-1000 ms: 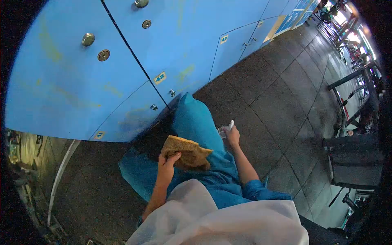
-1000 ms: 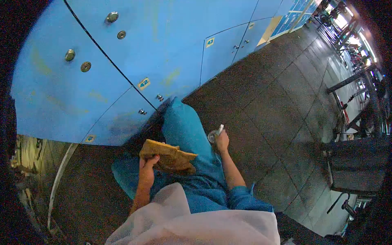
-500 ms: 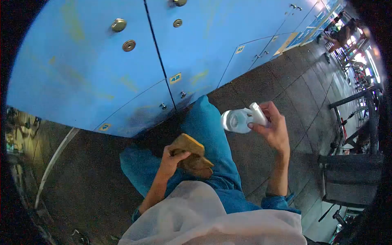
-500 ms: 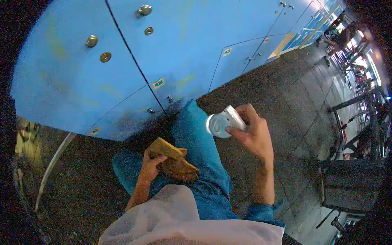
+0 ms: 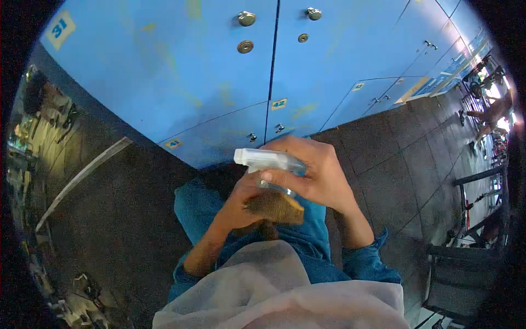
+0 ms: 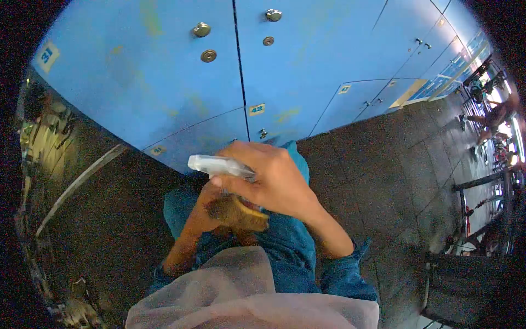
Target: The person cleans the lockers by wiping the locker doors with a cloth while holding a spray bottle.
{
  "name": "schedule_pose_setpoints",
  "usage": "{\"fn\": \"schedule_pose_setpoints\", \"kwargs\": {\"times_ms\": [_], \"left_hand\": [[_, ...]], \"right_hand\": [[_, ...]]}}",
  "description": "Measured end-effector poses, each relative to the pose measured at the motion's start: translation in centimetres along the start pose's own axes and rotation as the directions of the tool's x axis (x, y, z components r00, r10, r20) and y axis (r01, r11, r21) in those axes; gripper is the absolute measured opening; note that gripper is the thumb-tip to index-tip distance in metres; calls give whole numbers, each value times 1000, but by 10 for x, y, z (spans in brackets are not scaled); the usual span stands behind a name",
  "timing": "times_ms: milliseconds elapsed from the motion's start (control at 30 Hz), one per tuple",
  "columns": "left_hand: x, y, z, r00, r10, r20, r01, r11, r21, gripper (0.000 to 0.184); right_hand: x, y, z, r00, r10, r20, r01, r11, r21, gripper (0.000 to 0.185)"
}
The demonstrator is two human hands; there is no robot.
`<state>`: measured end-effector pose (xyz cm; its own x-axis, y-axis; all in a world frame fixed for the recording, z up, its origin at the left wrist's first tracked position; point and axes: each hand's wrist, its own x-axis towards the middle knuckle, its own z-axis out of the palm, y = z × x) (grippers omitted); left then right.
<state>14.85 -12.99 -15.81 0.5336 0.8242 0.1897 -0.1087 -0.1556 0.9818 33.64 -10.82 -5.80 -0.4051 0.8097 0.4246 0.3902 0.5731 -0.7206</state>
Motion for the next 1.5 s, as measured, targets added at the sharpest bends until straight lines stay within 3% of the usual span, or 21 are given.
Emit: {"fn": "schedule_pose_setpoints", "kwargs": {"times_ms": [67,133,267,300,400,433,533,567,667,767,800,867,967,1000,1067,1133,1200,1267,1367,1467,1500], "left_hand": [[-10,-15,4,976,-94,-197,66,988,-142,38],[-13,-19,3,948,-102,-302,47,982,-184,38],[-17,-19,-3,938,27,-346,-31,1000,-6,43],[-19,-22,-5,939,58,-340,-39,997,62,45],[-15,-17,-5,916,-125,-382,-22,933,-359,48],[-15,-15,-8,915,-92,-394,-50,940,-337,49],[-18,-12,-13,897,-13,-442,-131,947,-294,52],[-17,-12,-14,885,6,-465,-160,943,-293,53],[-15,-4,-20,858,77,-507,-238,936,-259,53],[-14,2,-26,854,54,-518,-257,909,-329,56],[-16,3,-27,856,35,-516,-258,894,-367,58],[-20,6,-40,882,149,-448,-185,982,-39,65],[-16,32,-55,888,306,-342,-128,881,456,77],[-16,41,-60,901,344,-263,-236,899,368,81],[-18,40,-66,889,343,-302,-248,917,313,80],[-22,44,-69,858,349,-378,-260,928,268,75],[-31,40,-70,855,330,-400,-209,925,317,69],[-43,32,-75,878,293,-378,-97,882,460,62],[-51,39,-67,857,325,-400,-87,857,508,52],[-66,23,-63,849,291,-442,-30,860,509,48],[-71,20,-60,851,252,-461,2,876,483,48]], "right_hand": [[0,1,4,998,29,63,-29,1000,9,35],[-9,14,15,999,44,-10,-42,984,174,43],[-37,20,49,958,262,-112,-142,781,608,56],[-44,18,59,932,317,-174,-147,771,620,58],[-53,23,76,883,203,-423,5,897,442,60],[-53,22,80,853,263,-452,5,860,510,60],[-65,34,84,937,306,-171,-192,855,481,56],[-66,34,87,944,243,-223,-166,935,313,51],[-74,36,91,872,487,-46,-403,768,497,37],[-59,32,65,828,377,414,-502,828,251,24],[-56,31,57,863,268,428,-415,860,297,21],[-47,32,39,899,25,437,-212,899,384,17],[-30,29,13,964,-217,156,-2,578,816,24],[-26,24,11,990,-144,2,64,448,892,28],[-16,9,17,964,87,-251,234,166,958,35],[7,-3,12,898,272,-346,329,106,938,65],[40,8,-1,762,269,-588,341,606,719,53],[91,-20,-7,634,12,-773,363,878,312,30],[147,-24,-9,493,-234,-838,358,932,-50,21],[193,-20,-19,363,-616,-699,344,786,-514,21],[206,-19,-20,350,-655,-669,320,755,-571,22]]}}
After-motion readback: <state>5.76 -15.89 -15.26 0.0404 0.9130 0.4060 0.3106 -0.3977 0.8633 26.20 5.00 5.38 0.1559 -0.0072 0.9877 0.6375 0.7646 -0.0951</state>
